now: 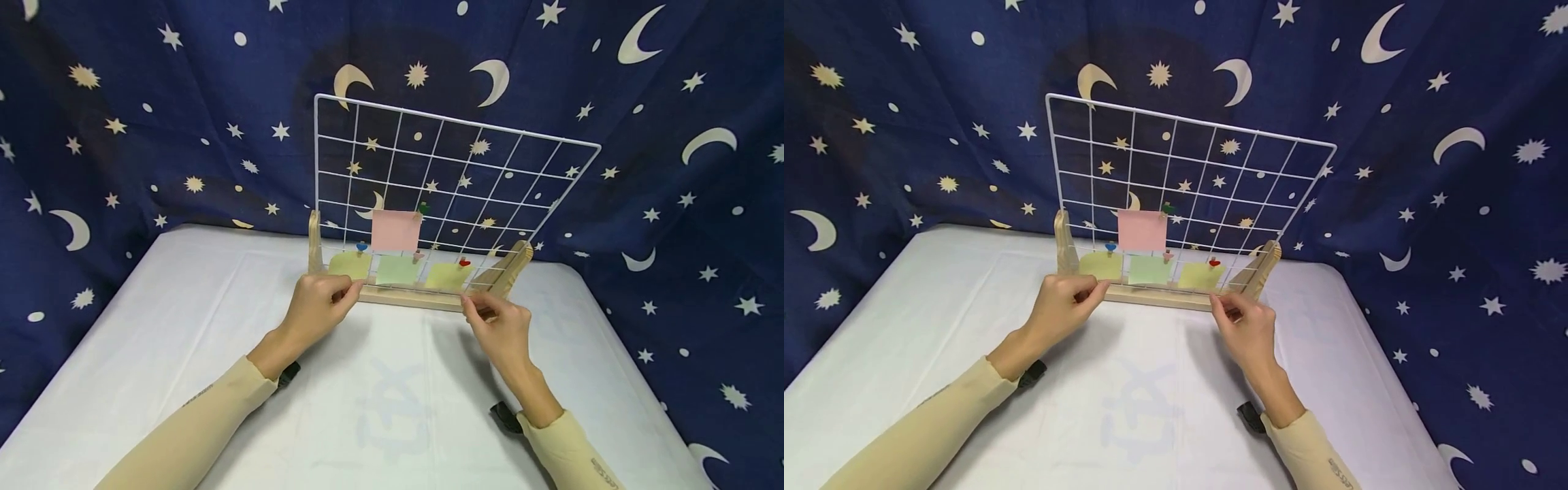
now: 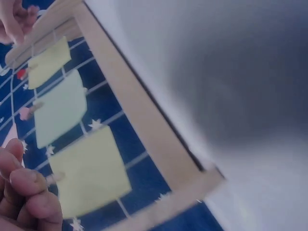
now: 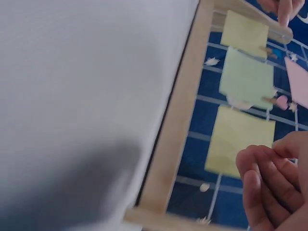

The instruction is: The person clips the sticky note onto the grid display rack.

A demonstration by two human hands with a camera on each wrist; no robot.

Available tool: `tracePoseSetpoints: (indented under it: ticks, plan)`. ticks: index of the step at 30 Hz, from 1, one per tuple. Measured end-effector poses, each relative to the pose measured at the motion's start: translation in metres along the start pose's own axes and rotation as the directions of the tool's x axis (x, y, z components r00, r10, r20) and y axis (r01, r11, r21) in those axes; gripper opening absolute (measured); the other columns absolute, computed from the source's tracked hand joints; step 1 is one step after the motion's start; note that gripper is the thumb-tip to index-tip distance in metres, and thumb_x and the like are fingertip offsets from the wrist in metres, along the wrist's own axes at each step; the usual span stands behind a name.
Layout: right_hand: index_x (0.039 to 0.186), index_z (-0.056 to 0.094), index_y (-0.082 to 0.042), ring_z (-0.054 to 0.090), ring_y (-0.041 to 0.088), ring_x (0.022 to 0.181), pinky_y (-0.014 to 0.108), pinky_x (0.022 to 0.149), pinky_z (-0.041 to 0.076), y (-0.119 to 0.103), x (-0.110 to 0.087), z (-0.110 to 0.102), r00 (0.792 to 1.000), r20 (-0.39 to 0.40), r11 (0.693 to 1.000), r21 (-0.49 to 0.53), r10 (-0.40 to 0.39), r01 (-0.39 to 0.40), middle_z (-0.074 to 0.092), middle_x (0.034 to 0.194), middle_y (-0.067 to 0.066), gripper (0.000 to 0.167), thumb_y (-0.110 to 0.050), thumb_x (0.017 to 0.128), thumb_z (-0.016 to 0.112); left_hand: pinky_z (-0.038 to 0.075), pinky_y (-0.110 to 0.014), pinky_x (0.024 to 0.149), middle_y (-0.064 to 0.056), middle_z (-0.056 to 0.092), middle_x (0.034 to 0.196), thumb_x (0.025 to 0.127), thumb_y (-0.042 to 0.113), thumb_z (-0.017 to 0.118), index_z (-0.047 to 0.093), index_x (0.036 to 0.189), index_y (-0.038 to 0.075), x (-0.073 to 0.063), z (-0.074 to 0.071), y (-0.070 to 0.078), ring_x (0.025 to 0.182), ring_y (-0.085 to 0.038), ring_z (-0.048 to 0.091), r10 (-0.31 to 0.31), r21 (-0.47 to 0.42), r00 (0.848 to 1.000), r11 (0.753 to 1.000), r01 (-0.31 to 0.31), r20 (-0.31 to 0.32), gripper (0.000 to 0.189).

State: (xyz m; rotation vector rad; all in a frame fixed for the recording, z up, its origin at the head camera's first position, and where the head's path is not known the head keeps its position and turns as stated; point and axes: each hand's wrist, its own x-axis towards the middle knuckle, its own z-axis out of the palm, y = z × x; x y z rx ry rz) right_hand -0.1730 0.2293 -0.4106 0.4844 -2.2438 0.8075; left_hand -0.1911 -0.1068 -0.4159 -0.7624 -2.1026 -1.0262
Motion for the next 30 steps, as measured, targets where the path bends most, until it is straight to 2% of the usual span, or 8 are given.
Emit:
tracePoseSetpoints:
  ticks: [6,11,19,30]
  plan:
    - [0.081,0.080,-0.007,0.065,0.002,0.056,0.011,0.054,0.049,0.022,-0.018,-0.019,0.999,-0.020,0.997,-0.067,0.032,-0.033,0.074,0.064,0.000,0.011,-0.005,0.091,0.077,0.024,-0.020,0.047,0.009,0.037,0.050,0.094,0.007,0.072,0.046,0.056,0.020,-0.012,-0.013,-0.012,0.048,0.000,0.028,-0.017,0.038,1.000,0.999,0.018,-0.006,0.048]
    - [0.075,0.079,-0.007,0.061,0.000,0.054,0.009,0.053,0.046,0.032,-0.022,-0.031,0.997,-0.059,0.990,-0.133,0.044,-0.052,0.072,0.061,0.000,0.014,-0.005,0.089,0.076,0.023,-0.020,0.048,0.009,0.037,0.051,0.095,0.007,0.072,0.048,0.056,0.020,-0.017,-0.024,-0.017,0.049,-0.001,0.029,-0.039,0.054,0.999,0.998,0.039,-0.003,0.047]
    - [0.073,0.079,-0.009,0.058,-0.008,0.053,0.007,0.054,0.044,0.040,-0.026,-0.053,0.994,-0.078,0.985,-0.149,0.073,-0.084,0.071,0.059,-0.001,0.017,-0.008,0.090,0.079,0.022,-0.019,0.049,0.010,0.037,0.051,0.094,0.006,0.073,0.055,0.059,0.019,-0.024,-0.040,-0.018,0.049,0.000,0.029,-0.062,0.068,0.998,0.996,0.062,0.002,0.042]
    - [0.075,0.080,-0.008,0.057,-0.015,0.055,0.006,0.054,0.044,0.050,-0.032,-0.067,0.991,-0.092,0.979,-0.171,0.093,-0.108,0.072,0.060,0.002,0.016,-0.010,0.091,0.079,0.021,-0.019,0.049,0.011,0.035,0.051,0.092,0.003,0.072,0.051,0.057,0.021,-0.035,-0.061,-0.026,0.049,0.000,0.026,-0.081,0.132,0.997,0.988,0.078,0.016,0.045]
